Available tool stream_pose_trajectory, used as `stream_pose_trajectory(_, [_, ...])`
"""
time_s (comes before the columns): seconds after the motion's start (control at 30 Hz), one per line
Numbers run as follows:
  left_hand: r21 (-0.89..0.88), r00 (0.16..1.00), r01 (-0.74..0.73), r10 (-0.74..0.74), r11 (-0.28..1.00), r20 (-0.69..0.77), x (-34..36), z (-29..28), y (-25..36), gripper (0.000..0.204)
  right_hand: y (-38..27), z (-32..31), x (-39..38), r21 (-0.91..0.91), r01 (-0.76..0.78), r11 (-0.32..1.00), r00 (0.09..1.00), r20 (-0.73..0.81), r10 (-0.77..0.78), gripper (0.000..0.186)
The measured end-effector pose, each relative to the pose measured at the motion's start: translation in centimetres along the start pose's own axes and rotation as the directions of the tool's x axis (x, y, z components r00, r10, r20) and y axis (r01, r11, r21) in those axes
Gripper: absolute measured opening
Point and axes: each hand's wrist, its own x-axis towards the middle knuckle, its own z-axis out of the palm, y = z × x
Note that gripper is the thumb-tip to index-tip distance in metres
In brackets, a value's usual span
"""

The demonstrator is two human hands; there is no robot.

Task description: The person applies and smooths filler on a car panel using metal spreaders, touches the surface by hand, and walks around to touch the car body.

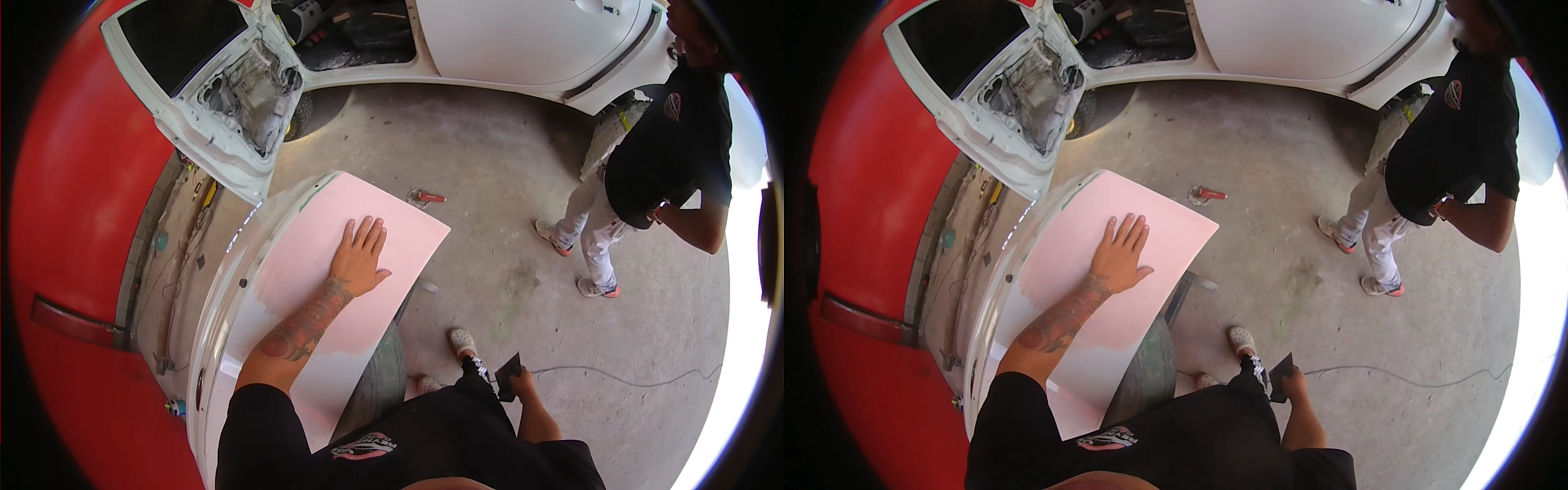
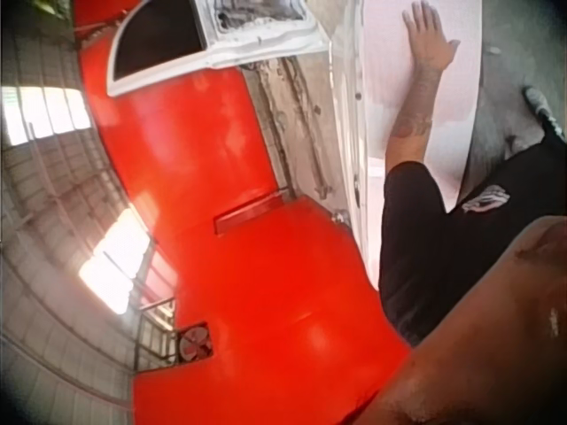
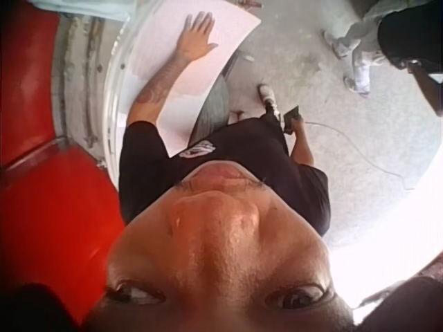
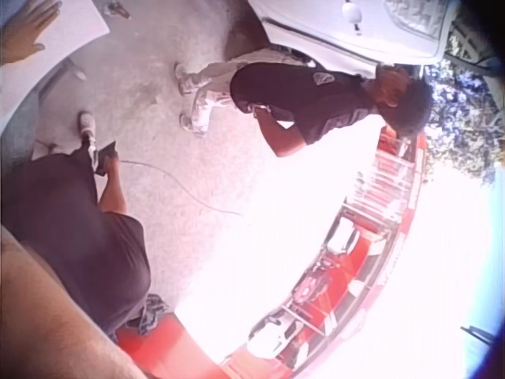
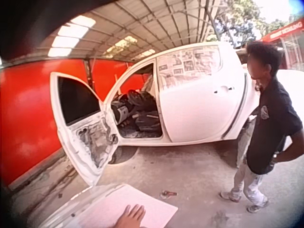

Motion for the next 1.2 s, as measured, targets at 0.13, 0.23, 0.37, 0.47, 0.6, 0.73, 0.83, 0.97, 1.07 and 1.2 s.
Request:
stream_pose_trajectory(0.13, [0.002,0.999,0.024,-0.024,1.000,-0.024,1.3,0.6,0.2,0.083,0.7,0.6,0.1,0.047,-0.002,0.999,1.000,-0.019,0.003,0.037])
stream_pose_trajectory(0.23, [0.010,1.000,0.010,-0.010,1.000,-0.016,0.3,0.2,0.1,0.082,-0.3,0.6,-0.2,0.019,0.016,1.000,1.000,-0.019,-0.016,0.036])
stream_pose_trajectory(0.37, [-0.006,1.000,-0.010,0.009,1.000,-0.004,-1.6,-0.7,0.3,0.080,-1.3,0.7,-0.3,0.012,0.009,1.000,1.000,0.006,-0.009,0.037])
stream_pose_trajectory(0.47, [-0.035,1.000,-0.010,0.010,0.999,-0.013,-3.3,-0.8,0.3,0.079,-1.8,0.9,-0.1,-0.007,-0.027,1.000,0.999,0.044,0.027,0.039])
stream_pose_trajectory(0.6, [-0.055,1.000,0.001,-0.002,0.999,-0.018,-5.5,-1.0,0.6,0.079,-2.4,1.0,0.0,-0.006,0.032,0.999,0.998,0.050,-0.031,0.041])
stream_pose_trajectory(0.73, [-0.008,1.000,0.010,-0.010,1.000,0.000,-7.3,-1.7,0.8,0.078,-2.5,1.1,-0.2,-0.047,0.019,0.999,0.998,0.054,-0.017,0.042])
stream_pose_trajectory(0.83, [-0.026,1.000,0.017,-0.017,1.000,-0.006,-8.6,-1.8,0.9,0.078,-2.6,1.2,-0.3,-0.076,0.013,0.997,0.999,0.045,-0.010,0.041])
stream_pose_trajectory(0.97, [-0.056,1.000,0.024,-0.024,0.998,-0.006,-10.8,-2.3,1.0,0.078,-3.2,0.9,-0.5,-0.092,0.029,0.995,0.998,0.059,-0.024,0.040])
stream_pose_trajectory(1.07, [-0.053,1.000,0.018,-0.016,0.998,0.027,-12.8,-2.7,1.3,0.079,-3.1,0.6,-0.4,-0.059,0.065,0.996,0.997,0.049,-0.063,0.040])
stream_pose_trajectory(1.2, [-0.039,0.996,0.019,-0.016,0.999,0.084,-15.1,-3.1,1.3,0.079,-2.7,0.4,0.0,-0.035,0.061,0.998,0.996,0.064,-0.058,0.039])
